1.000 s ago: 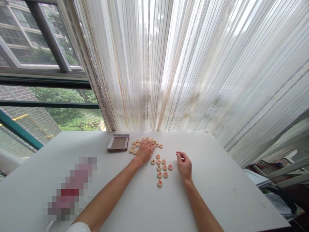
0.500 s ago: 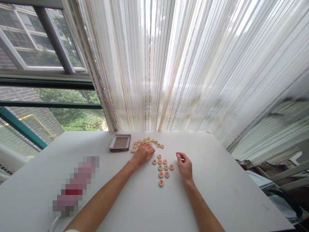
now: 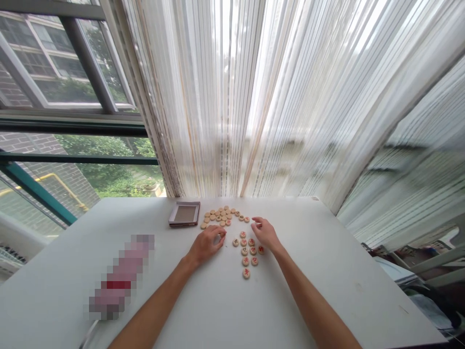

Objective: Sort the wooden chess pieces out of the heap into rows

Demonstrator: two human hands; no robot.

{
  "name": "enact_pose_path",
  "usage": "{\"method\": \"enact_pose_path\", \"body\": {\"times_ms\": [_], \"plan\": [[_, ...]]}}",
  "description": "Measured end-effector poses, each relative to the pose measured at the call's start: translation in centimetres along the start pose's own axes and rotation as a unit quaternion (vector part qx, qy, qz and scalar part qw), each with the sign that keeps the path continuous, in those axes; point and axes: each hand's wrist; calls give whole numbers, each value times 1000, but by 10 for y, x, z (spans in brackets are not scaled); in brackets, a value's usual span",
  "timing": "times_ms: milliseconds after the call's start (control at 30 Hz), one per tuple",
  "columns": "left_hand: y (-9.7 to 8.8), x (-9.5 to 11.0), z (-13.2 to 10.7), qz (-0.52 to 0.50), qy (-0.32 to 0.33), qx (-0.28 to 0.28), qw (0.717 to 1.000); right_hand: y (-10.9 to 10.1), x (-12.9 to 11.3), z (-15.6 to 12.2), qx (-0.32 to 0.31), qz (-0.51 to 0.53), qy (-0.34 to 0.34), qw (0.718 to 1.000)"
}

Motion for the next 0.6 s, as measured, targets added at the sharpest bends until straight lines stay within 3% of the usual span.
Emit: {"method": "enact_pose_path", "body": {"times_ms": [300, 433, 600], "plan": [[-1, -9, 0, -94, -30, 17, 995, 30, -15, 39, -46, -7, -40, 998], [-3, -16, 5, -159, -58, 28, 985, 23, -27, 30, -56, -5, -47, 997], [4, -15, 5, -281, -94, 21, 955, 10, -51, -7, -106, 3, -78, 991]]}}
Point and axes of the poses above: each hand's wrist, its own z-axis towards the middle knuckle, its own y-axis out of the palm, x = y × z, and after that the axes turned 9 degrees about -x, right-handed
